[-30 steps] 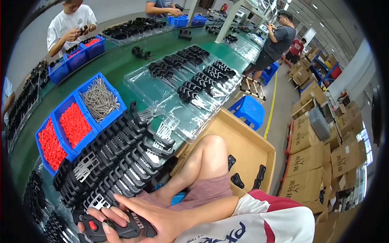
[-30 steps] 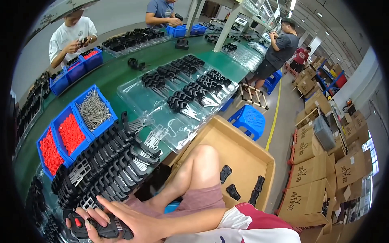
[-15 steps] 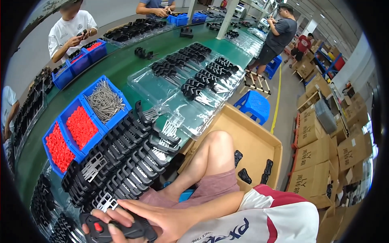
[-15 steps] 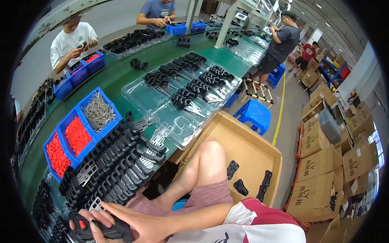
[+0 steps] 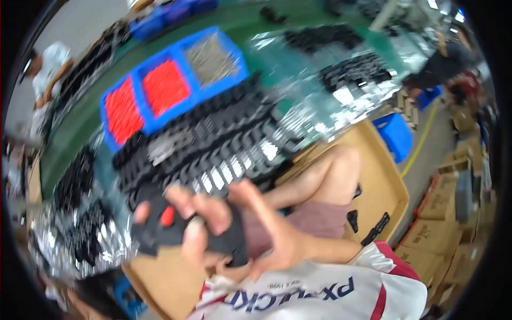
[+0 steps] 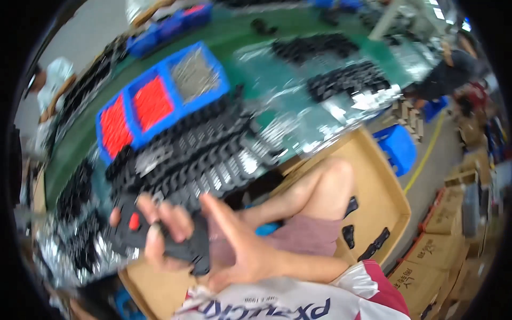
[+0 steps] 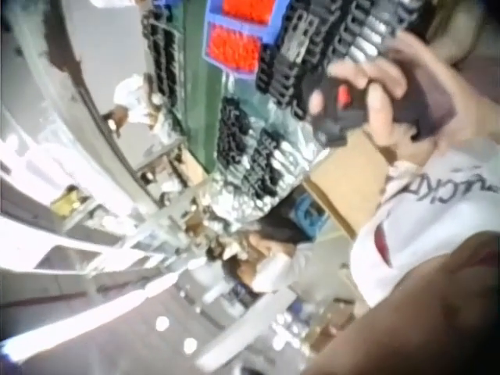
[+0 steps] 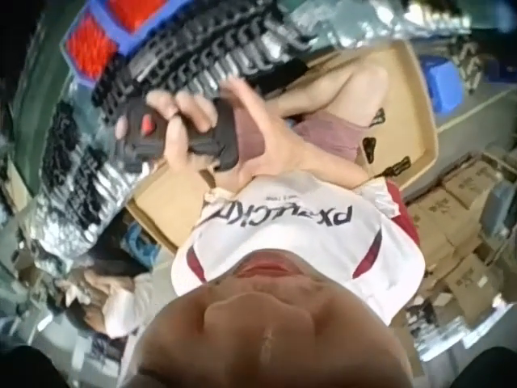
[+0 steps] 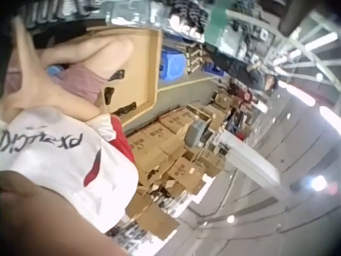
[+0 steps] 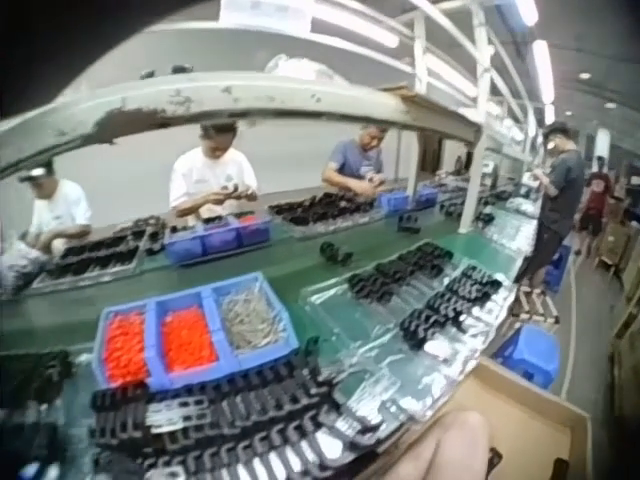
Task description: Assemble small plastic and metal components to form a bracket assembly on a production line.
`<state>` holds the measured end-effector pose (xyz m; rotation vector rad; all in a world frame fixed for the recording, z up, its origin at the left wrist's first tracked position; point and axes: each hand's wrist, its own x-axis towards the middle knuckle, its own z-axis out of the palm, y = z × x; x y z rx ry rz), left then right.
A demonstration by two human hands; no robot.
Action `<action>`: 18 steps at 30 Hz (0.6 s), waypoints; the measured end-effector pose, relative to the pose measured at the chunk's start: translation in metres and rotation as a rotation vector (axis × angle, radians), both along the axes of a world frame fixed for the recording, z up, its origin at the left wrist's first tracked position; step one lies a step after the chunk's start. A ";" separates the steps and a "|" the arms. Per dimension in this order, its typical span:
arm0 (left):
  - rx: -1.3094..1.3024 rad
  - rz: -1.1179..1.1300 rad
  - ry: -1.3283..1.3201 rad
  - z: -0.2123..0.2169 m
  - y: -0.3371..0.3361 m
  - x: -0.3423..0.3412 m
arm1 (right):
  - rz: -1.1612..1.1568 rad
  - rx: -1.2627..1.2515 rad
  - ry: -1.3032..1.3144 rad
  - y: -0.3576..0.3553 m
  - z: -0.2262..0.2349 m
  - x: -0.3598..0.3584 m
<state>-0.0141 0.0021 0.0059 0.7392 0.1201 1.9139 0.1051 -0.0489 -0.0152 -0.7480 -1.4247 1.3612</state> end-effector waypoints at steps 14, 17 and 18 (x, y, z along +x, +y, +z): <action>-0.081 -0.010 -0.012 -0.022 0.008 0.032 | -0.067 0.021 -0.189 0.010 -0.003 0.037; -0.029 -0.049 -0.002 -0.029 0.012 0.036 | -0.101 0.036 -0.138 0.012 -0.005 0.034; -0.002 -0.059 0.000 -0.031 0.014 0.035 | -0.109 0.046 -0.116 0.013 -0.005 0.032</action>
